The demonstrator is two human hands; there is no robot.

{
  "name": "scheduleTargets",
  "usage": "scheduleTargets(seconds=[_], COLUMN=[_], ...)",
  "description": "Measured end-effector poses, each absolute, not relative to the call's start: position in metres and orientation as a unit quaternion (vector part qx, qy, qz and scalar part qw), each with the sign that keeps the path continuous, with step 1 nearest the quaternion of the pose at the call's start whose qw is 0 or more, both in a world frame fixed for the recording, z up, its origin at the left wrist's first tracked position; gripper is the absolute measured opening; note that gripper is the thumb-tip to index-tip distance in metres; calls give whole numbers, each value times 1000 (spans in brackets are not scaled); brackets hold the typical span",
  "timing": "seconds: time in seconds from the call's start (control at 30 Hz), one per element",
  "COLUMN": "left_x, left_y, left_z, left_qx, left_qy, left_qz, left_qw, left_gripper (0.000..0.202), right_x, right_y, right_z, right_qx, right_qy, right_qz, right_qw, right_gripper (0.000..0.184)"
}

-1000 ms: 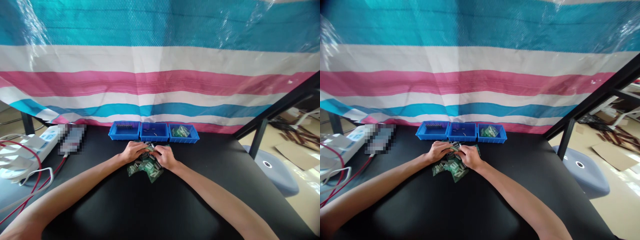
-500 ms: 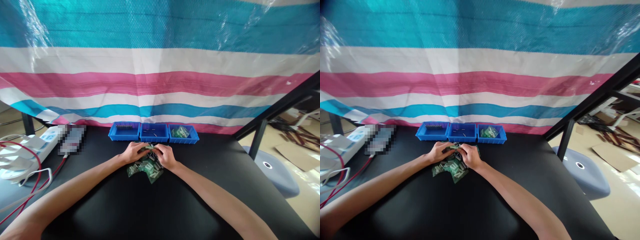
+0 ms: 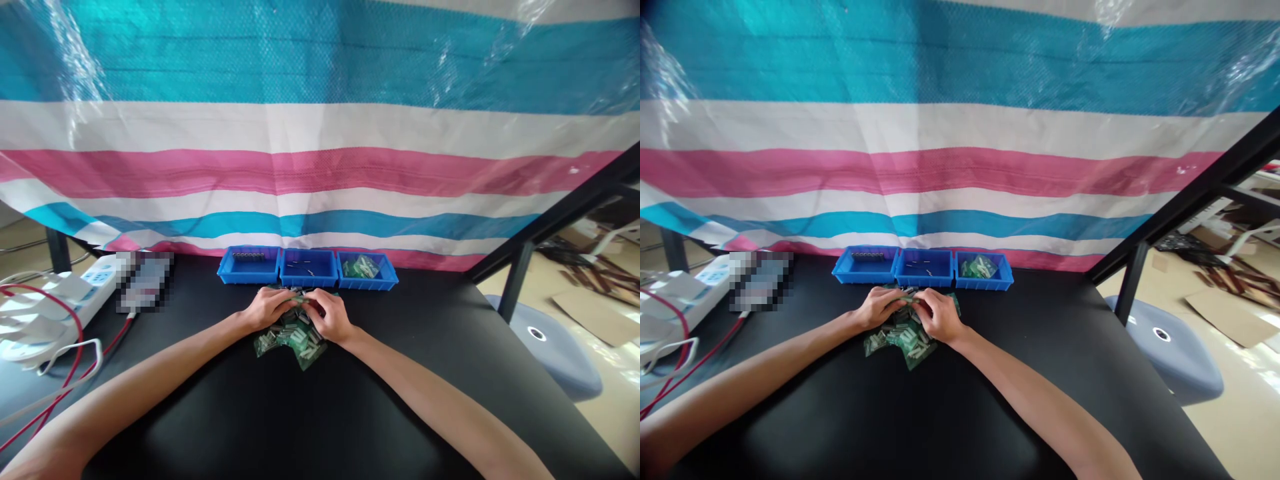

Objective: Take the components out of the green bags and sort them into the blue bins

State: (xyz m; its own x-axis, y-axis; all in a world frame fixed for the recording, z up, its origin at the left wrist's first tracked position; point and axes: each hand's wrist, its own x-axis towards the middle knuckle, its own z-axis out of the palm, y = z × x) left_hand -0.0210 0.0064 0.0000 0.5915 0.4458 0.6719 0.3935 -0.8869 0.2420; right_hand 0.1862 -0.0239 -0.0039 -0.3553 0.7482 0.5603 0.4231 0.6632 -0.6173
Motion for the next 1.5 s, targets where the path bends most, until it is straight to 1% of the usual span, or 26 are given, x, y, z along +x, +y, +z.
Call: scheduleTargets(seconds=[0.1,0.2,0.37,0.43,0.53,0.63,0.77,0.83,0.93,1.0,1.07,1.13,1.23,1.3,1.33,1.4,1.5], left_x=[-21,-23,-25,-25,-22,-21,-21,-22,-22,-22,-22,-22,-22,-21,-21,-21,-21], left_y=[7,8,9,9,7,7,6,6,6,7,7,6,6,6,6,5,5], left_z=[-4,-8,-12,-12,-10,-8,-7,-7,-8,-8,-8,-8,-7,-6,-5,-4,-2], left_qx=[887,877,855,838,807,805,821,822,825,825,824,824,826,827,827,827,828], left_qy=[241,245,275,304,334,335,332,331,329,330,332,331,330,328,328,326,322], left_qz=[391,410,435,446,475,476,456,455,452,452,453,453,451,450,451,453,455], left_qw=[46,60,65,79,106,111,92,84,80,78,75,75,75,72,70,66,59], left_gripper=[19,17,21,26,31,27,19,18,17,17,17,17,18,17,16,15,15], right_x=[187,186,185,189,203,227,262,275,283,282,279,274,264,256,251,243,232], right_y=[-24,-23,-22,-18,-8,8,31,40,48,49,48,43,31,22,17,9,-2], right_z=[-4,1,25,40,64,83,90,84,73,68,70,76,87,91,91,89,83], right_qx=[-376,-375,-384,-403,-466,-566,-715,-733,-723,-719,-720,-717,-687,-626,-582,-528,-478], right_qy=[-796,-801,-812,-812,-802,-764,-676,-671,-690,-695,-693,-691,-713,-769,-802,-834,-859], right_qz=[193,194,191,184,159,108,-15,-14,19,3,-28,-54,-57,19,77,146,182], right_qw=[434,425,395,379,339,290,180,110,20,4,24,68,128,130,110,67,14], right_gripper=[11,11,10,8,8,13,19,21,23,22,22,19,12,11,11,8,20])
